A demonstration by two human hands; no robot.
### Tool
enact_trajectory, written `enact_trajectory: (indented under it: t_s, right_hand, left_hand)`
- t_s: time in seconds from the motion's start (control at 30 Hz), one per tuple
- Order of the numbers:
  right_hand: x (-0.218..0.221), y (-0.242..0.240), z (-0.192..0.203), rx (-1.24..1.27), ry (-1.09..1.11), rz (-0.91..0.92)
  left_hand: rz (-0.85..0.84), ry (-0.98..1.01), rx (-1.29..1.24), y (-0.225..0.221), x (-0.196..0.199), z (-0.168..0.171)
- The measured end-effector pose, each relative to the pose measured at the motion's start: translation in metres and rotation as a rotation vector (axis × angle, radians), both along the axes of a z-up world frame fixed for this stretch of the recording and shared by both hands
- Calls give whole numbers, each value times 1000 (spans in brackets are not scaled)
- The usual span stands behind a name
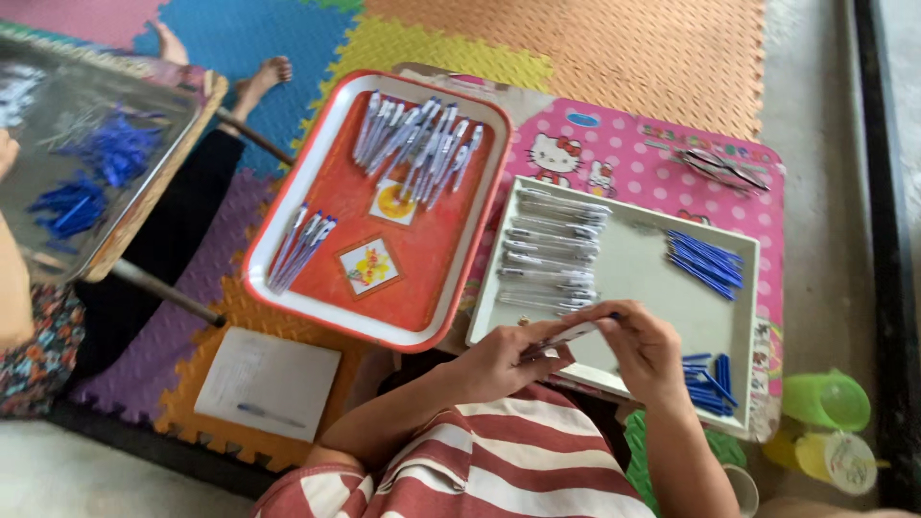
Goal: The person assembles ballpoint pens by hand, inserting ink cartridges and springs into pen barrels and attaching blue plastic caps while seated at a low table.
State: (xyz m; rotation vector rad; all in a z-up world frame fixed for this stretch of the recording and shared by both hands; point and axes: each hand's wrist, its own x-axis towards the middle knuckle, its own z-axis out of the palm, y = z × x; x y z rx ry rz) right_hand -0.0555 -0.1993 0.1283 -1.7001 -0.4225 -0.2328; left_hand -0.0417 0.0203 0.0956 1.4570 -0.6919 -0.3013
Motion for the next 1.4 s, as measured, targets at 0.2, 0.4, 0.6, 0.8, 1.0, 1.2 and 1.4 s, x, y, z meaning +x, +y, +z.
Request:
enact_trajectory:
  t_s: [0.2, 0.4, 0.6, 0.8, 1.0, 1.2, 1.4]
  right_hand:
    - [-2, 8, -26, -2, -167, -125]
    - [-10, 29, -33, 74, -203, -80]
    - [-8, 33, -31, 293, -33, 86]
    - [-3, 50, -39, 278, -34, 55]
    - [-3, 53, -35, 229, -33, 27]
    - [-2, 42, -40, 380, 36, 98]
    - [9, 11, -77, 649, 205, 361]
  left_hand:
    - [-65, 16, 101, 13, 1, 6]
    - [-41, 15, -20, 2, 5, -11]
    - [-4, 46, -88, -1, 5, -5]
    - [34, 1, -25, -3, 5, 2]
    - [78, -21, -11, -5, 4, 8]
    - [86, -31, 30, -5, 3, -8]
    - [133, -128, 107, -2, -1, -27]
